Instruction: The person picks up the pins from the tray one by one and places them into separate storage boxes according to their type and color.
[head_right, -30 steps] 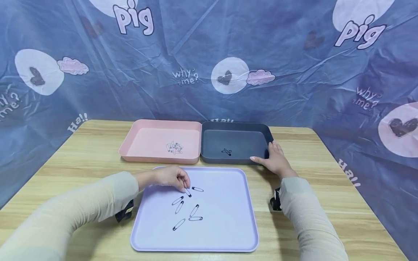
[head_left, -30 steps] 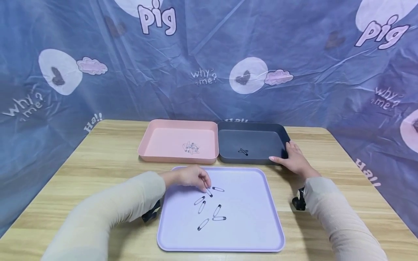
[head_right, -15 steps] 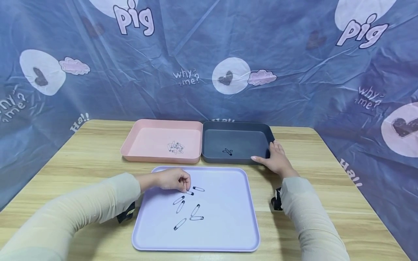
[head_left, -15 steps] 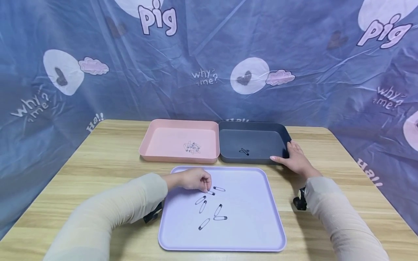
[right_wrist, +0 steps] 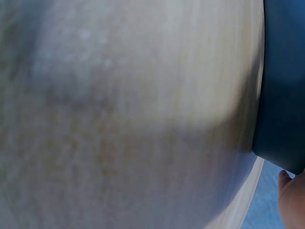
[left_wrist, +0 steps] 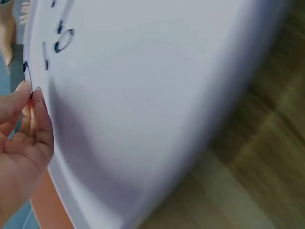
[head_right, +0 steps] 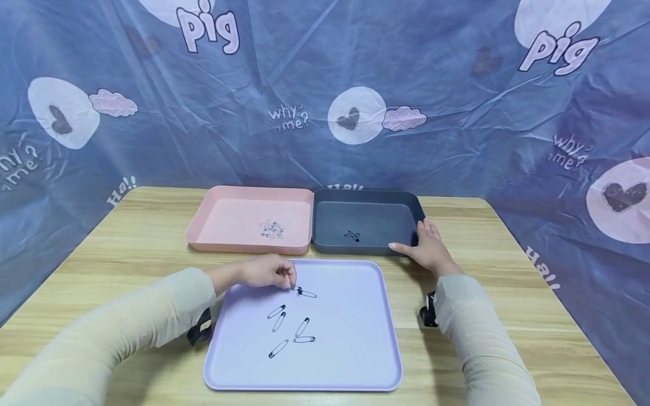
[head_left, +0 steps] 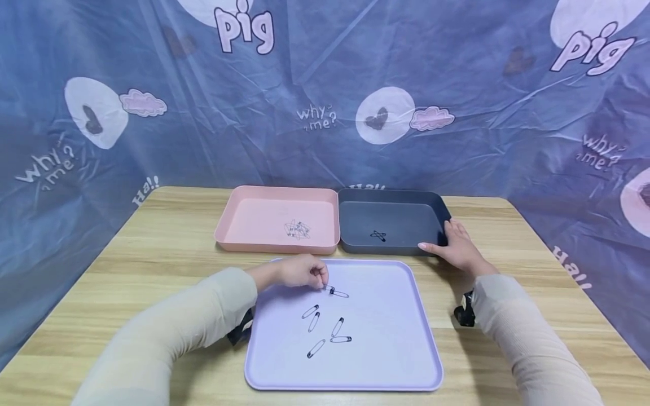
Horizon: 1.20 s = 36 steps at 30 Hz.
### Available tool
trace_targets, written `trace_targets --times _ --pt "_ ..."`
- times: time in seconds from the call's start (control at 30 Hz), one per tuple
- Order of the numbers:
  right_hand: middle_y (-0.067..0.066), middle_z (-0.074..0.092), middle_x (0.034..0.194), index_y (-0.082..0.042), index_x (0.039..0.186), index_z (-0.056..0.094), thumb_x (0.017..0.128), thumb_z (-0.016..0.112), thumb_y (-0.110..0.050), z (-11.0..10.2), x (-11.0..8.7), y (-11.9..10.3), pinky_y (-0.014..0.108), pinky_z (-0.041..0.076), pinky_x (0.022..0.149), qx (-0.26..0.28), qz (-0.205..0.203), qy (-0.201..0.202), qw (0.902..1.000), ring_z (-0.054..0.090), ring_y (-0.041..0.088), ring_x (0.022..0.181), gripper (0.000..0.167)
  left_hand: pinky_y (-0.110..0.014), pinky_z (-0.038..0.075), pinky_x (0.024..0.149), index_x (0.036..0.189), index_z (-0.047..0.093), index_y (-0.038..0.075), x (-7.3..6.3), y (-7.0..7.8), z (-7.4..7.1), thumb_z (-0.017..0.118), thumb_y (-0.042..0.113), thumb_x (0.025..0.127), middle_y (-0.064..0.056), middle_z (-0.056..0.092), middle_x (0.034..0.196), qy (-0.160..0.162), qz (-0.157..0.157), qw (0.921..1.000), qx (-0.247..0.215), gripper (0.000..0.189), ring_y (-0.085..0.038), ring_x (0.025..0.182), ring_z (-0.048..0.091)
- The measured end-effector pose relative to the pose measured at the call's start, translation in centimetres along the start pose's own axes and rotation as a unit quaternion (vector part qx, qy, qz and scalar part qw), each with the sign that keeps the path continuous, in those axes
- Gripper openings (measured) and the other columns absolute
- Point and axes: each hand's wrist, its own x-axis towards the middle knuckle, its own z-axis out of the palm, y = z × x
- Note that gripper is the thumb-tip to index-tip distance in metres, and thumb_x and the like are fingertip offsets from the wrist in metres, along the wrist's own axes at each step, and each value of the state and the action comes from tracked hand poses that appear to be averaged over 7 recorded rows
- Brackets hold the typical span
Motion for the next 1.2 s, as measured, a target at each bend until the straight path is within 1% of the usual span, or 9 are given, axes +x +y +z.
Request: trace_targets --times 0.2,0.43,0.47,0.67,0.7,0.87,0.97,1.1,1.2 --pt "0.036 -0.007 0.133 0.017 0.129 -0.001 0.075 0.053 -0.056 0.1 0.0 0.0 0.052 -0.001 0.099 -0.001 0.0 0.001 1.0 -0.008 0.045 0.123 0.106 -0.021 0.044 0.066 0.082 0.06 0.005 0.4 0.4 -0.7 0.057 0.0 0.079 -0.001 0.057 0.076 0.021 -0.001 0.9996 -0.021 0.006 -0.009 0.07 0.051" --pt "0.036 -0.009 0.133 0.017 0.129 -0.003 0.075 0.052 -0.057 0.1 -0.1 0.0 0.053 -0.001 0.098 0.003 0.007 -0.003 1.0 -0.01 0.045 0.122 0.106 -0.021 0.044 0.068 0.085 0.059 0.002 2.0 1.3 -1.2 0.056 -0.002 0.079 -0.004 0.057 0.079 0.057 0.012 0.9961 -0.065 0.008 -0.01 0.072 0.051" --pt "0.036 -0.01 0.133 0.017 0.129 -0.003 0.075 0.052 -0.057 0.1 -0.1 0.0 0.053 -0.001 0.098 0.003 0.008 -0.003 1.0 -0.01 0.045 0.122 0.106 -0.021 0.044 0.068 0.086 0.059 0.0 2.0 1.9 -1.3 0.055 -0.003 0.079 -0.004 0.056 0.078 0.064 0.01 0.9955 -0.069 0.008 -0.01 0.072 0.05" --pt "0.036 -0.011 0.133 0.017 0.129 -0.004 0.075 0.052 -0.057 0.1 -0.1 -0.2 0.053 -0.001 0.098 0.006 0.012 -0.005 0.9999 -0.011 0.046 0.122 0.108 -0.021 0.044 0.066 0.087 0.06 0.001 3.7 2.9 -1.7 0.056 0.0 0.081 -0.003 0.056 0.077 0.093 -0.012 0.9918 -0.088 0.007 -0.011 0.071 0.05" --pt "0.036 -0.011 0.133 0.017 0.129 -0.004 0.075 0.052 -0.057 0.1 -0.1 -0.2 0.053 -0.001 0.098 0.006 0.012 -0.005 0.9999 -0.01 0.046 0.122 0.108 -0.021 0.044 0.066 0.087 0.06 0.003 4.2 2.6 -1.6 0.056 0.002 0.081 -0.002 0.057 0.077 0.096 -0.014 0.9913 -0.089 0.007 -0.011 0.071 0.051" --pt "0.036 -0.01 0.133 0.017 0.129 -0.003 0.075 0.052 -0.057 0.2 -0.1 -0.3 0.054 -0.001 0.098 0.003 0.015 -0.003 0.9999 -0.01 0.046 0.122 0.107 -0.029 0.045 0.071 0.091 0.059 0.003 5.7 2.8 -1.7 0.054 0.004 0.083 -0.003 0.057 0.081 0.115 -0.027 0.9886 -0.093 0.009 -0.014 0.074 0.051" --pt "0.036 -0.01 0.133 0.017 0.129 -0.003 0.075 0.053 -0.057 0.2 0.0 -0.3 0.054 0.0 0.098 0.006 0.017 -0.007 0.9998 -0.01 0.046 0.122 0.108 -0.033 0.045 0.073 0.094 0.058 0.0 6.5 2.6 -1.7 0.053 0.002 0.083 -0.004 0.055 0.081 0.128 -0.04 0.9849 -0.109 0.013 -0.015 0.075 0.051" --pt "0.035 -0.01 0.133 0.017 0.129 -0.004 0.074 0.054 -0.057 0.2 0.2 -0.4 0.054 0.0 0.098 0.013 0.019 -0.009 0.9997 -0.01 0.045 0.122 0.108 -0.032 0.045 0.074 0.096 0.058 -0.001 7.4 2.3 -1.9 0.054 0.001 0.083 -0.003 0.053 0.079 0.16 -0.053 0.9766 -0.133 0.014 -0.014 0.074 0.049" --pt "0.035 -0.01 0.134 0.016 0.129 -0.004 0.074 0.054 -0.057 0.1 0.3 -0.4 0.054 0.0 0.098 0.014 0.02 -0.007 0.9997 -0.01 0.045 0.122 0.108 -0.029 0.045 0.072 0.094 0.058 -0.002 8.3 2.0 -2.0 0.055 0.0 0.082 -0.003 0.051 0.077 0.187 -0.061 0.9671 -0.161 0.013 -0.014 0.073 0.048"
